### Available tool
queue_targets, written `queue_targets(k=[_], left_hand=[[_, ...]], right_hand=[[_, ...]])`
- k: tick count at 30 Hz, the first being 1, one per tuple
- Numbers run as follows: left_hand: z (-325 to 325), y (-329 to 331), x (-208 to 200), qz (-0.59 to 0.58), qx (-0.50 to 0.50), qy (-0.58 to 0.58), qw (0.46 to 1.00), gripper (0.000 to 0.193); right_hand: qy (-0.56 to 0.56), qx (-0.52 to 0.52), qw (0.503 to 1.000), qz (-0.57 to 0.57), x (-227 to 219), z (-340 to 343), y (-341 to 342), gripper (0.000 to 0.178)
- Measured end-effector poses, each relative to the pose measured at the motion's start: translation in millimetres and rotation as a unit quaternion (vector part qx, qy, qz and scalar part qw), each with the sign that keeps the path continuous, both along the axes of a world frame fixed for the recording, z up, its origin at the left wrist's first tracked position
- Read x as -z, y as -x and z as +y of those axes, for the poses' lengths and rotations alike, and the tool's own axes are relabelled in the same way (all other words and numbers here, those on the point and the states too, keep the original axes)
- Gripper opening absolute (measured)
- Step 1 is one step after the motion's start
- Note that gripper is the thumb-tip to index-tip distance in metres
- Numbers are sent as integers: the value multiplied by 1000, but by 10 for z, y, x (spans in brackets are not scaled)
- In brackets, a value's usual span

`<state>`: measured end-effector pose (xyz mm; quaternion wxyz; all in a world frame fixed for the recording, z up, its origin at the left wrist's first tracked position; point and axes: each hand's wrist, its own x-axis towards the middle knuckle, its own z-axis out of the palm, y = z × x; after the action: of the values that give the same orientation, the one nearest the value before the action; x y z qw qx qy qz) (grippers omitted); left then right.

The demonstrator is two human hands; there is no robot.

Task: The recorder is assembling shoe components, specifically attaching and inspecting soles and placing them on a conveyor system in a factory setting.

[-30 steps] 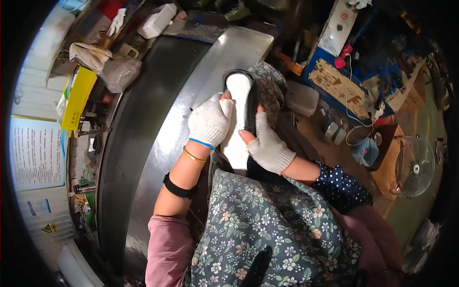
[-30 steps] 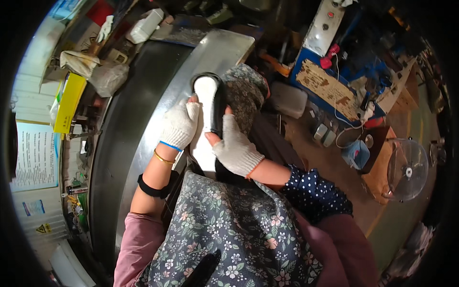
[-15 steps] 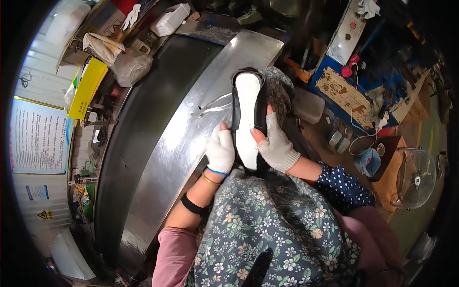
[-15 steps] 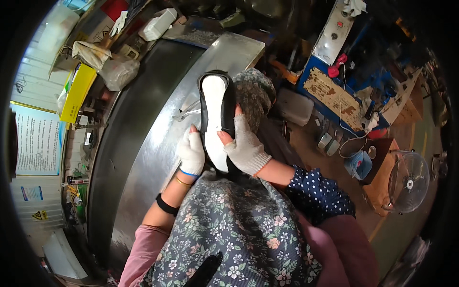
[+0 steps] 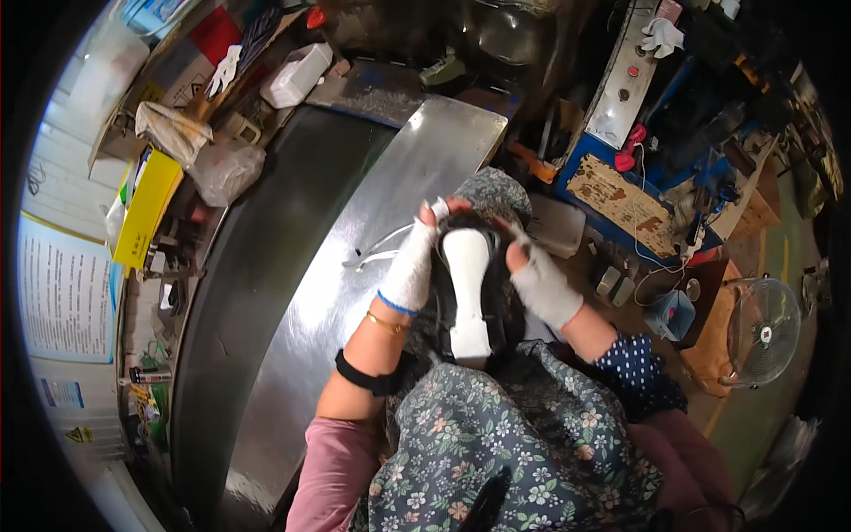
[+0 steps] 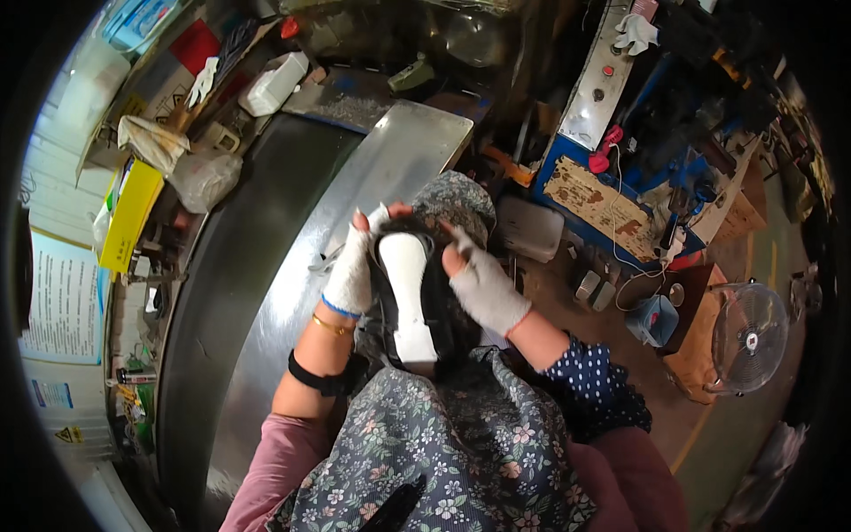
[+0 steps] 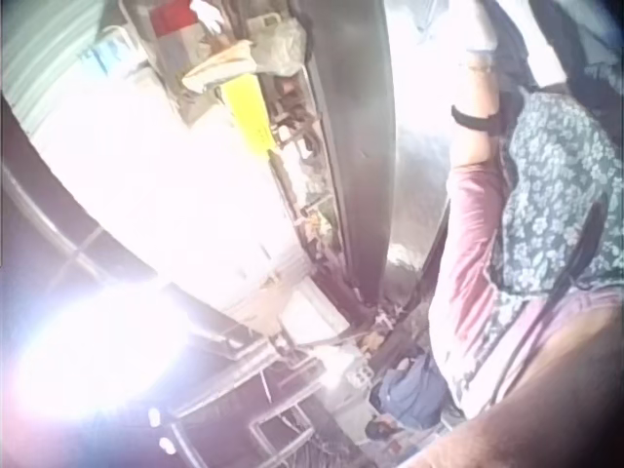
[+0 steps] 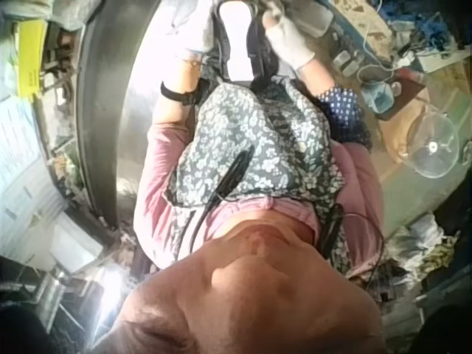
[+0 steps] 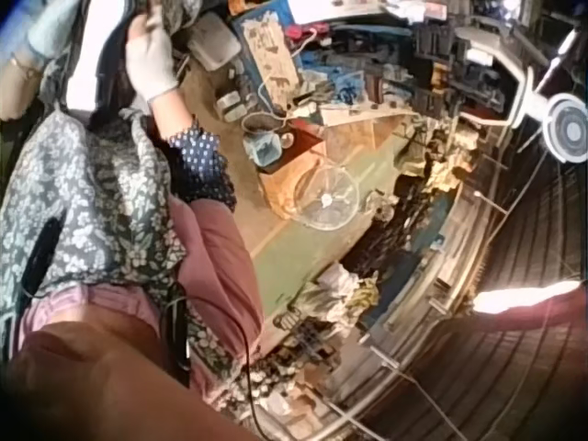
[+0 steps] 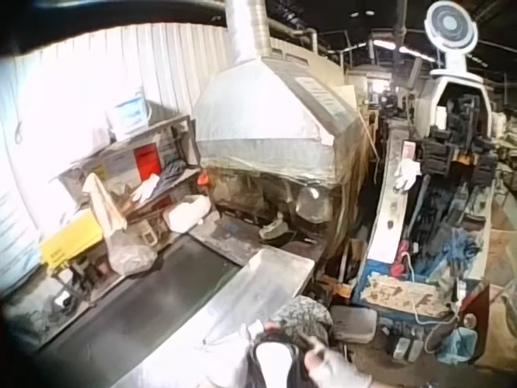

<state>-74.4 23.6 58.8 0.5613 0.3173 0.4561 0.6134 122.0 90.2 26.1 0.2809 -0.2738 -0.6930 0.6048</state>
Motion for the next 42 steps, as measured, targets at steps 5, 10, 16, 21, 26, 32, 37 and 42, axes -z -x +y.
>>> queue_targets(k=[5,10,16,21,26,32,37,42], left_hand=[[-86,-106,-53,231,-25,72,970,44],[-126,-140,-131,436,-49,-30,898,47],[-184,-19,-82,314,61,4,947,48],[-70,-106,-23,338,4,-63,939,44],[-144,71,110,302,66,-41,950,53],[-265,30,115,206,71,-33,975,57],[-186,-51,58,240,32,-4,970,58],[-193,-55,-77,219,55,48,973,56]], right_hand=[[139,-116,977,111,-253,335,315,63],[75,-163,977,115,-196,404,299,46],[-76,-222,966,109,-276,559,295,33],[-146,-113,976,116,-43,427,368,23],[-139,-153,972,116,-274,475,363,16],[-138,-164,965,149,-259,406,318,18],[-114,-77,979,150,-219,336,396,24],[160,-245,932,216,-133,538,169,44]])
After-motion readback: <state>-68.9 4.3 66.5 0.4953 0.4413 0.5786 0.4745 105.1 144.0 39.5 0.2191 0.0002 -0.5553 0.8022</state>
